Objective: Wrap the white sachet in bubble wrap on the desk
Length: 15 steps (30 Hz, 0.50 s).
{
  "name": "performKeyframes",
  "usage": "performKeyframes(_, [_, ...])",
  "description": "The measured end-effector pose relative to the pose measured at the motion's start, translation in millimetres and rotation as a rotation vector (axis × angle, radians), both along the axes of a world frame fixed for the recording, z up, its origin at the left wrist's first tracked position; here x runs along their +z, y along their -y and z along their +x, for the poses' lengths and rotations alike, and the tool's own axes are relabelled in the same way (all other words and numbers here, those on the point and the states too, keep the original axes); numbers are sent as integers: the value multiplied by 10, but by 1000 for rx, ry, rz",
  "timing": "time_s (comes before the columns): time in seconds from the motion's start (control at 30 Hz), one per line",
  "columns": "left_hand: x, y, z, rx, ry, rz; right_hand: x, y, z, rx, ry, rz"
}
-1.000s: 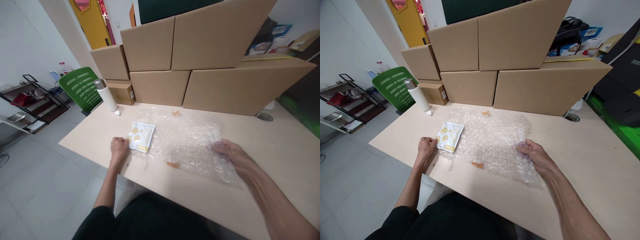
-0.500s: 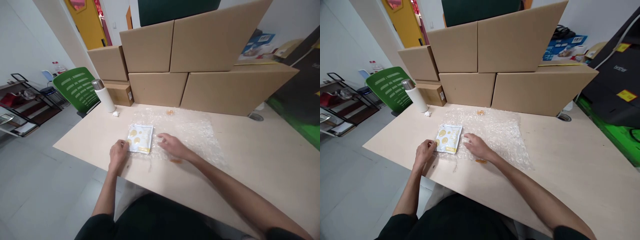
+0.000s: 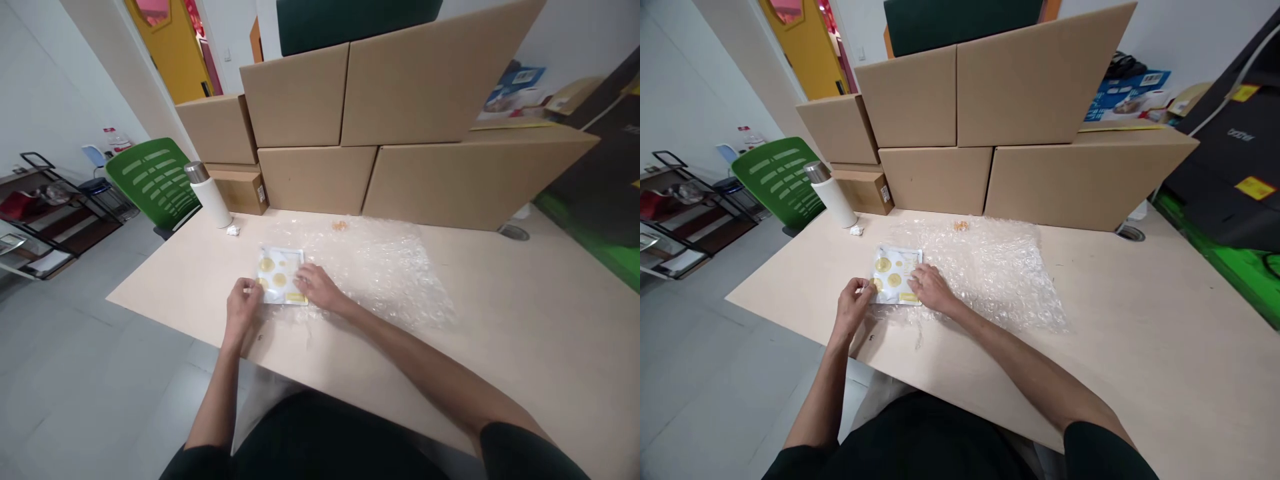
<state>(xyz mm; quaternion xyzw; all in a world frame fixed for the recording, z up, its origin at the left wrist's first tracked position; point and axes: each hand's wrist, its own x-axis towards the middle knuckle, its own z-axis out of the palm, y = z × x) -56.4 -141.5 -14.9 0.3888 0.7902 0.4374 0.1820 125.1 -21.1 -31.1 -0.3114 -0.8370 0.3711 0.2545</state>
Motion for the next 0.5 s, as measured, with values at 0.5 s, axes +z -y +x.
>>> performKeyframes(0.5, [255,-516,1354,-712,-475,-109,98,-30,974,-297,-453,-866])
